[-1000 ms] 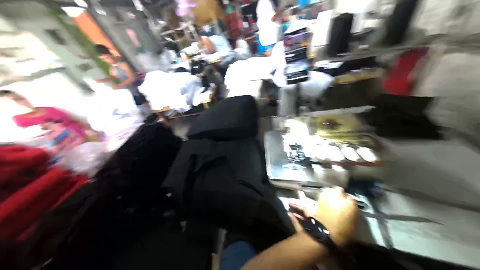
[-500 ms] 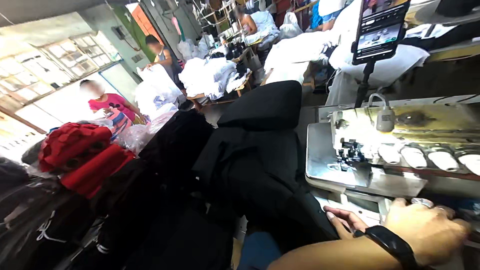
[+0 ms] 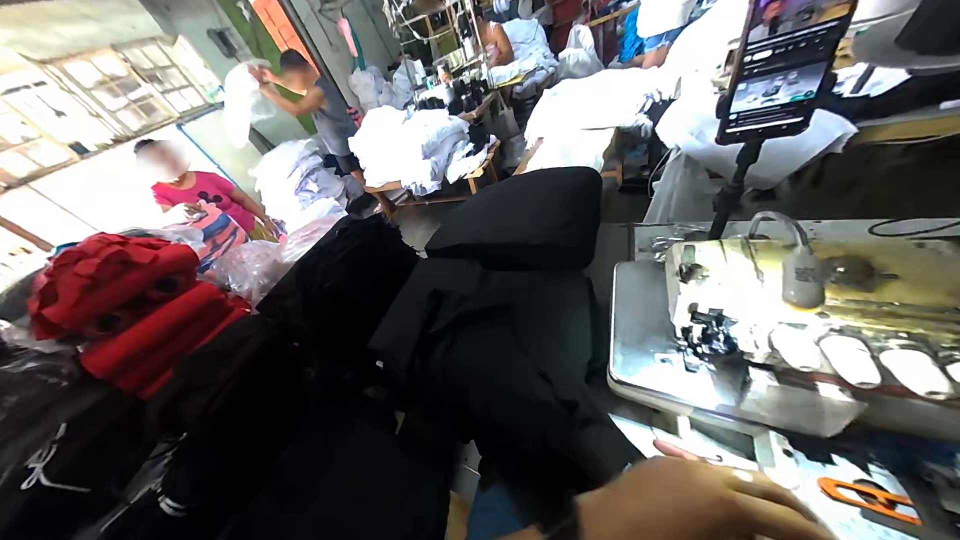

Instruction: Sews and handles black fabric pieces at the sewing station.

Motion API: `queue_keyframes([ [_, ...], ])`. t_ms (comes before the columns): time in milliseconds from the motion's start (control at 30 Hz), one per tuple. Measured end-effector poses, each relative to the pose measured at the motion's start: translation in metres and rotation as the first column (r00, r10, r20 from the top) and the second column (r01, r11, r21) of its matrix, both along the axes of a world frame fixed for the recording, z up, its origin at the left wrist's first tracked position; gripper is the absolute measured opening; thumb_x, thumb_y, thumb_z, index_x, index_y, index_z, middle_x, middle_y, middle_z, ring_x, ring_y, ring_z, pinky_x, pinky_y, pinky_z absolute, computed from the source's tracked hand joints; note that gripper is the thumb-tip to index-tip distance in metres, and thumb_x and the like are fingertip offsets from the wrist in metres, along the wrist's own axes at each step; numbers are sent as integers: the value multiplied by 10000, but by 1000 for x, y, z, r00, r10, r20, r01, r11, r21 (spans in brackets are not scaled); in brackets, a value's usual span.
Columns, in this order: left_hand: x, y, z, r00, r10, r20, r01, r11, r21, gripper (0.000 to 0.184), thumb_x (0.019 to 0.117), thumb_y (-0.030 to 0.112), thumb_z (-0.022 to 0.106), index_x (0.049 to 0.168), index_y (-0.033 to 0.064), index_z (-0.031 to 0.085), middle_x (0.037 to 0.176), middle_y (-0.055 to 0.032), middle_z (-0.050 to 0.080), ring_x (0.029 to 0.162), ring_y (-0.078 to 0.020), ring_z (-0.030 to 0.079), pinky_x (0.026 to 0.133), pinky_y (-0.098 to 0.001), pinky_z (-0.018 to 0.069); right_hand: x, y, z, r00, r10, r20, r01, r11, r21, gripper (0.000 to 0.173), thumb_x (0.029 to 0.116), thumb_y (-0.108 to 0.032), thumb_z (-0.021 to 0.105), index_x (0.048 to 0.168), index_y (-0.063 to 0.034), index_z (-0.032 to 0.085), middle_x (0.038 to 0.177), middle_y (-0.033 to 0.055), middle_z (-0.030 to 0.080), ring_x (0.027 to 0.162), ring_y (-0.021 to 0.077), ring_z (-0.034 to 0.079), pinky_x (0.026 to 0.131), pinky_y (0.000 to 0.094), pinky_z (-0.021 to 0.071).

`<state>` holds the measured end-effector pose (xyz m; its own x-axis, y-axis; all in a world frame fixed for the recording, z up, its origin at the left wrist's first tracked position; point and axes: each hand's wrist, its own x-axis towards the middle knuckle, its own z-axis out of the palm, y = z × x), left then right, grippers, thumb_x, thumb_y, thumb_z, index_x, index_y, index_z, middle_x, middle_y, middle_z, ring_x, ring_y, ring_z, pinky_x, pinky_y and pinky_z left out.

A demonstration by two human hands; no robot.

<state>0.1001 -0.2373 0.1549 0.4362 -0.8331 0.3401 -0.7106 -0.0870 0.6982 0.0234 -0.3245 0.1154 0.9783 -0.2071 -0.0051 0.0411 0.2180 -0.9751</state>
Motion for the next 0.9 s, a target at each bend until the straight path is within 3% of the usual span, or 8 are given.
queue_keyframes([
  [33,7,29,6,997,63,-48,-66,996,-64,236,949,137,716,1158,34,750,1169,-122,731,977,-213,720,847,-402,597,8,-4,-11,992,2,125,-1,1000,-9,245,922,-166,713,1143,-84,647,1017,-101,710,961,-23,656,919,232,550],
  [167,43,108,9,963,189,-190,-206,976,-73,712,893,433,761,1401,-30,576,1339,-178,630,1017,-191,659,888,-372,562,37,7,26,928,189,320,-133,973,-188,364,889,59,719,1222,-84,685,1131,-118,742,1009,-8,696,916,241,599],
  [267,52,123,14,958,105,-268,-153,975,-163,465,954,258,721,1237,-103,639,1089,-175,711,957,-154,685,892,-323,567,57,12,47,848,280,449,-71,900,-429,217,939,-11,710,1154,22,702,1068,41,758,992,2,698,921,214,579],
  [367,48,124,30,962,241,-129,-261,950,-171,203,940,120,733,1030,-59,703,934,-131,694,862,-159,669,808,-314,566,58,14,45,876,245,416,-58,908,-414,275,929,-36,732,1198,-58,677,1099,-78,757,1005,-35,692,926,220,588],
  [400,46,124,35,948,312,-67,-319,936,-150,174,936,130,740,998,-31,719,922,-120,693,850,-170,673,787,-329,568,55,15,42,894,230,385,-61,913,-402,283,912,-16,739,1187,-24,674,1086,-62,754,986,-29,690,910,228,590],
  [467,45,123,43,914,406,-15,-403,899,-172,162,936,149,746,964,-10,730,912,-108,690,828,-163,668,757,-319,567,47,16,34,922,199,332,-44,906,-420,211,897,3,741,1089,70,687,1012,22,753,926,-7,693,875,235,593],
  [567,44,123,47,898,439,-15,-431,874,-226,167,930,155,756,952,-9,730,904,-105,688,814,-147,661,743,-291,562,33,18,24,935,134,328,16,909,-416,115,930,-20,715,989,79,715,955,12,757,922,-40,688,875,197,587],
  [900,34,136,46,870,490,-63,-477,800,-365,161,933,126,745,961,-31,721,899,-110,668,814,-128,642,741,-250,552,13,20,26,950,54,306,85,903,-422,96,905,6,739,980,63,721,963,3,759,897,-16,693,843,227,602],
])
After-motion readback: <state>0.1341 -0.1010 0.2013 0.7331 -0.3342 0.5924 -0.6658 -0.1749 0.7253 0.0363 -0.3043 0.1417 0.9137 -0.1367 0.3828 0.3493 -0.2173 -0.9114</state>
